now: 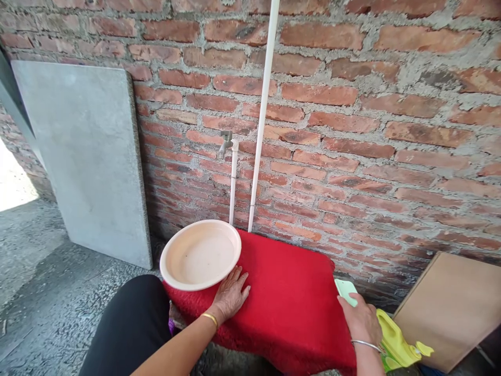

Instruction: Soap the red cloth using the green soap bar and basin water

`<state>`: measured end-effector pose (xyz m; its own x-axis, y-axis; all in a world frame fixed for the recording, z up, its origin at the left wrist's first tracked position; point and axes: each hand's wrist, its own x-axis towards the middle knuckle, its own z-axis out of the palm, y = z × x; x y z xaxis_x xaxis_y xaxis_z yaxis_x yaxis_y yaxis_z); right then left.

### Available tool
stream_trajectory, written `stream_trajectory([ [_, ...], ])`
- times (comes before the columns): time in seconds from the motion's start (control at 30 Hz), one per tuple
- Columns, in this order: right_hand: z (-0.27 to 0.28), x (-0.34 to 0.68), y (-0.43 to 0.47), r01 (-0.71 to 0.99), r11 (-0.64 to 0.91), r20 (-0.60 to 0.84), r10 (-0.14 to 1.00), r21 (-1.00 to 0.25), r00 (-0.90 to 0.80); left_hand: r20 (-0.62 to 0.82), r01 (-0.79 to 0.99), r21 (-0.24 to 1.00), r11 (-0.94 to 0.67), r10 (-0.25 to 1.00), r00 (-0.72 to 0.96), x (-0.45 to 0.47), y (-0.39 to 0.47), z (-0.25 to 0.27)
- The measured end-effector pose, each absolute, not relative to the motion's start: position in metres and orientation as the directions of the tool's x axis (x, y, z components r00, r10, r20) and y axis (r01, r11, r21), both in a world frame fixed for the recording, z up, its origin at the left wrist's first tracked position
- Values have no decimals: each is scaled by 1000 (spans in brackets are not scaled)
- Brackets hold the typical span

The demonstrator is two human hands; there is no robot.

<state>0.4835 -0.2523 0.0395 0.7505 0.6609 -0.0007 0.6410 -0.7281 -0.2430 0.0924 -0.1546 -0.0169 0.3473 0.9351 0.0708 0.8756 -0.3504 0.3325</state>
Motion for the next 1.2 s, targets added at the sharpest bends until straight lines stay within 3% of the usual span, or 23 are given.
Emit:
stream_trajectory([
  [0.13, 47, 454, -236, 673, -680, 24, 697, -291, 716, 63, 872, 345, -348, 935, 349, 93, -155, -17],
  [0.3, 42, 357, -192, 902, -360, 109, 913, -238, 393, 59, 872, 346, -345, 936, 347, 93, -156, -14],
  [0.47, 31, 298, -167, 960, -192, 116, 969, -206, 219, 64, 872, 343, -348, 935, 348, 92, -157, -14],
  [0.63, 35, 342, -168, 918, -365, 69, 923, -153, 378, 45, 874, 345, -342, 936, 349, 92, -157, -13],
  [0.8, 53, 437, -203, 720, -686, 11, 723, -104, 690, 40, 870, 362, -335, 938, 344, 92, -157, -14],
  [0.9, 61, 464, -223, 618, -779, 15, 620, -104, 784, 48, 866, 370, -335, 938, 342, 92, -156, -17],
  [1.03, 57, 442, -219, 683, -716, 40, 685, -144, 727, 48, 865, 376, -334, 939, 341, 92, -156, -18],
  [1.2, 41, 368, -182, 879, -438, 87, 884, -187, 459, 48, 868, 363, -339, 937, 346, 92, -155, -18],
])
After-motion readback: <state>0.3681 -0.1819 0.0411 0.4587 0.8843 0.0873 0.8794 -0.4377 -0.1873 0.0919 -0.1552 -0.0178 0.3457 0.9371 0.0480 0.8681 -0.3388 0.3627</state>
